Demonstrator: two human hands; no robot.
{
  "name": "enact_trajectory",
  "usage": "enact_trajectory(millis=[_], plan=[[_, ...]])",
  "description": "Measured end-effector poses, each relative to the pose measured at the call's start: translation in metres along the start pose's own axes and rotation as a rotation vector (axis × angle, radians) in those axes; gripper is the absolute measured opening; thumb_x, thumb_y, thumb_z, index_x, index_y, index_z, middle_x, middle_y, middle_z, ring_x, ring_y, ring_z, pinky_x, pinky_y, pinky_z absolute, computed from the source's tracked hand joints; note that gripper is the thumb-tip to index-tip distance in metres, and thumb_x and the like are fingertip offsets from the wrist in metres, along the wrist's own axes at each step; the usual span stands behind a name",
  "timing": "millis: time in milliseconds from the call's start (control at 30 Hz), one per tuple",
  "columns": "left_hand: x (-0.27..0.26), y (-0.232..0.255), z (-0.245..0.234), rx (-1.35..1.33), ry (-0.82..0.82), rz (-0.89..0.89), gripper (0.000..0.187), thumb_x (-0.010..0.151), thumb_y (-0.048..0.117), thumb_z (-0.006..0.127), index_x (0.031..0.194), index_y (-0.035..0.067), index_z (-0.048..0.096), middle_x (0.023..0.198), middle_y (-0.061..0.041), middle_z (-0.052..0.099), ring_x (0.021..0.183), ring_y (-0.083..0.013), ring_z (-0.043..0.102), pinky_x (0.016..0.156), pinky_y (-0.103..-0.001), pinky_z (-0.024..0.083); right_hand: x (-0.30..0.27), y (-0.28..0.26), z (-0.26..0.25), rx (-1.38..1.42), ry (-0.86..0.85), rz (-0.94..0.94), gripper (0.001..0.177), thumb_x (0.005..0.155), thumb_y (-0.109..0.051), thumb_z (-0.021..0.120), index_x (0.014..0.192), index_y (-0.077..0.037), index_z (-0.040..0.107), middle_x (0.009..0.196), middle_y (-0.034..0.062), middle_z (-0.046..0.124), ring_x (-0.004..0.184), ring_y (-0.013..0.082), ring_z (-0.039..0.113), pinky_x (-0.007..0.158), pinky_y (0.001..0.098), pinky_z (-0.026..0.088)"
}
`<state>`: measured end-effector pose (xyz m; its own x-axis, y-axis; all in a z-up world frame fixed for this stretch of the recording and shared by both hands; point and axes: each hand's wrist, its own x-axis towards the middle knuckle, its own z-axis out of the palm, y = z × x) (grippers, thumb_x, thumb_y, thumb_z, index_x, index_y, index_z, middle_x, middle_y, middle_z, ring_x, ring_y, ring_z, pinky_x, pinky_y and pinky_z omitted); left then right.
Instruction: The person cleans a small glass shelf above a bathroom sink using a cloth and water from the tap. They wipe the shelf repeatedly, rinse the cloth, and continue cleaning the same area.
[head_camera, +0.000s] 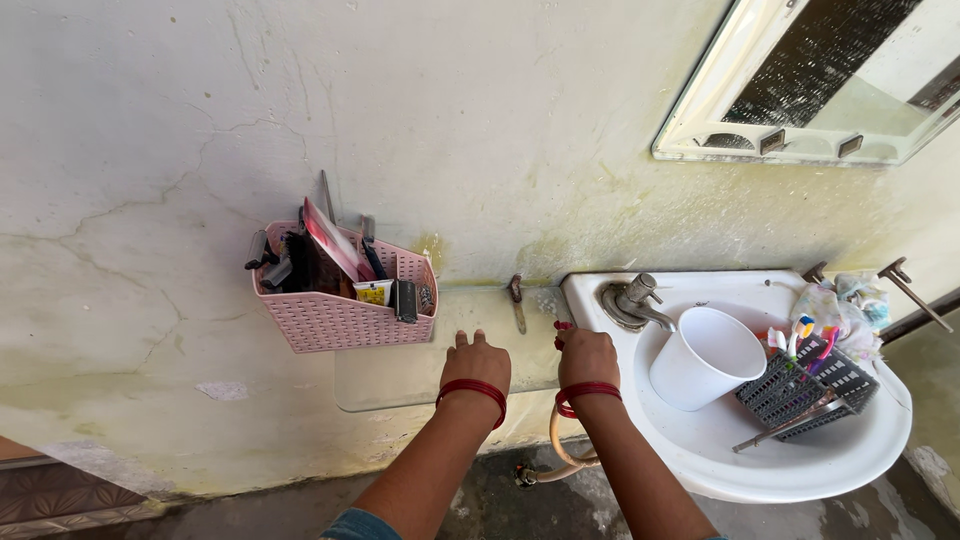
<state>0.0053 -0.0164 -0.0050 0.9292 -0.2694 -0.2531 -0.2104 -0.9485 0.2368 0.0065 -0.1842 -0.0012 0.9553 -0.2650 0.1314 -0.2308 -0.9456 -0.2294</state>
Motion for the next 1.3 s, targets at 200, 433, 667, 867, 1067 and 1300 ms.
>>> enact_trajectory(millis=[200,433,667,867,1067,1300], plan=[[0.017,0.008,0.031,0.044,0.177,-0.002,0.055,0.103,0.012,0.040,0.155,-0.005,0.030,0.168,-0.019,0.018,0.155,-0.0408,0.016,0.124,-0.053,0.020,-0.014,0.010,0.010,0.114,0.149,-0.329,0.032,0.083,0.003,0.061,0.102,-0.014,0.081,0.106,0.0072,0.078,0.091,0.0349,0.069,0.087,0.0421,0.058],[0.025,-0.003,0.035,0.085,0.138,0.054,0.056,0.104,0.013,0.038,0.157,-0.003,0.027,0.169,-0.018,0.016,0.155,-0.0380,0.016,0.125,-0.049,0.020,-0.004,0.000,0.010,0.211,0.147,-0.310,0.030,0.087,-0.001,0.064,0.106,-0.016,0.081,0.107,0.0009,0.079,0.090,0.0293,0.068,0.086,0.0386,0.057],[0.032,-0.013,0.029,0.084,0.083,0.102,0.053,0.105,0.013,0.039,0.155,-0.002,0.034,0.169,-0.017,0.021,0.154,-0.0371,0.024,0.123,-0.048,0.028,0.003,-0.004,0.015,0.304,0.179,-0.456,0.035,0.081,0.003,0.063,0.102,-0.017,0.083,0.105,0.0019,0.079,0.089,0.0239,0.072,0.088,0.0346,0.059],[0.031,-0.014,0.026,0.125,0.111,0.127,0.052,0.103,0.012,0.043,0.153,-0.003,0.039,0.167,-0.019,0.024,0.151,-0.0406,0.028,0.119,-0.050,0.033,0.007,-0.004,0.020,0.137,0.249,-0.345,0.031,0.083,0.004,0.064,0.100,-0.013,0.083,0.104,0.0022,0.080,0.086,0.0291,0.069,0.084,0.0377,0.058],[0.031,-0.013,0.013,0.135,0.062,0.143,0.049,0.104,0.013,0.045,0.150,-0.002,0.045,0.168,-0.018,0.025,0.151,-0.0420,0.030,0.117,-0.050,0.037,0.007,-0.008,0.017,0.227,0.120,-0.209,0.034,0.088,0.002,0.062,0.103,-0.020,0.083,0.104,-0.0005,0.079,0.089,0.0241,0.072,0.087,0.0359,0.058],[0.029,-0.010,0.009,0.130,0.022,0.148,0.050,0.104,0.014,0.046,0.151,-0.001,0.044,0.168,-0.018,0.023,0.151,-0.0418,0.028,0.118,-0.051,0.036,0.011,-0.015,0.022,0.232,0.144,-0.326,0.034,0.083,0.003,0.065,0.102,-0.018,0.083,0.100,0.0003,0.080,0.087,0.0252,0.070,0.085,0.0360,0.059]])
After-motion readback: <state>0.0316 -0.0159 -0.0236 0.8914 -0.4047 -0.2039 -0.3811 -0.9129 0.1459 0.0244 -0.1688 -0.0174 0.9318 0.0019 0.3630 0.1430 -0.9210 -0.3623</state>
